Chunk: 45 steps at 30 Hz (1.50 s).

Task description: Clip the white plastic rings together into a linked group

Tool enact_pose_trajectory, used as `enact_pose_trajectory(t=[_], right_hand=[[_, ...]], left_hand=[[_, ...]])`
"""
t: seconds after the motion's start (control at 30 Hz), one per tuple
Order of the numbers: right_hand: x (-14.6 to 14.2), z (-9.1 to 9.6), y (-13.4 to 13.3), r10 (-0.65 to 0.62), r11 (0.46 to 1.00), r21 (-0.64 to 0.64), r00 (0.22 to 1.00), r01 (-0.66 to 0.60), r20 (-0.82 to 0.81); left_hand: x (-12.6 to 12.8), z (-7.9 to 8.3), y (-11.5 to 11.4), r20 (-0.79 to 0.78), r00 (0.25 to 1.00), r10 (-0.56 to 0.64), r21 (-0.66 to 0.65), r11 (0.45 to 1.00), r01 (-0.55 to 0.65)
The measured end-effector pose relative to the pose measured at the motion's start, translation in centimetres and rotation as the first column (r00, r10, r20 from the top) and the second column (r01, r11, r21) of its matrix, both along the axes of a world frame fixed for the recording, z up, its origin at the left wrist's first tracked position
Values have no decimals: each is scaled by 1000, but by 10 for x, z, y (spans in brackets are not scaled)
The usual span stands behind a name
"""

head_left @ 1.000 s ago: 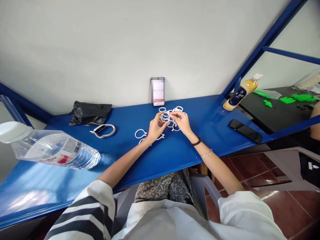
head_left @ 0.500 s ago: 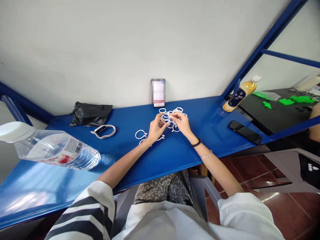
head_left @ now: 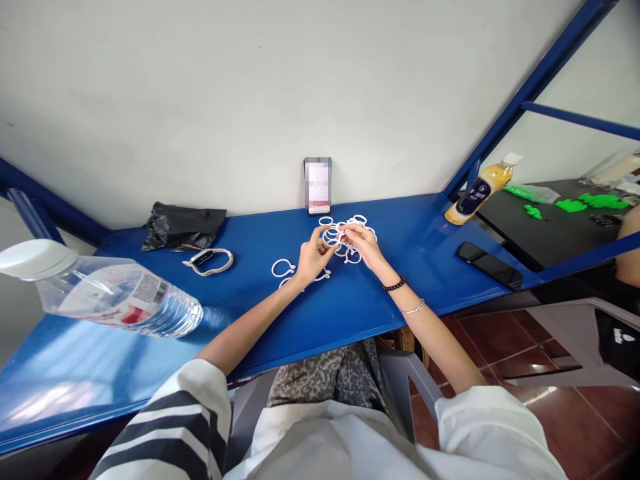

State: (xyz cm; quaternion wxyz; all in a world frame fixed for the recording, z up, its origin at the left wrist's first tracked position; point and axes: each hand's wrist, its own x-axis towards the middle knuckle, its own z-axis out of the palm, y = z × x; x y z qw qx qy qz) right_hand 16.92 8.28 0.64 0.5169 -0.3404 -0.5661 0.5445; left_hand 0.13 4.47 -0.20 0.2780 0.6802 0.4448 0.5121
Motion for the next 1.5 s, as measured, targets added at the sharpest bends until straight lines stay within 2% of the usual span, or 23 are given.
enact_pose_trajectory(t=[0.13,0.27,0.67,0.93,1.07,1.17,1.33,1.5], right_hand=[[0,4,-1,25,995,-92,998,-31,-61],[0,3,0,-22,986,-167,997,10,-68],[0,6,-3,-3,985,-172,999,11,47],[-1,-1,3,-80,996,-37,993,84,92],[-1,-3,3,-91,993,89,985,79,146],[0,-4,3,-90,988,139,983,68,159],[1,-4,3,-112,980,185,979,80,171],[1,-5,3,-81,985,161,983,55,163]], left_hand=[[0,0,1,-1,1000,9,33,999,-9],[0,-1,1,-16,1000,17,51,999,-16],[1,-7,3,-119,993,-12,118,993,26],[2,-2,2,-130,992,6,77,997,4],[2,0,1,-137,990,47,71,997,-38],[2,0,2,-121,991,55,82,996,-45],[1,-3,4,-123,990,70,119,991,-55],[1,-6,6,-208,975,80,137,989,-52]])
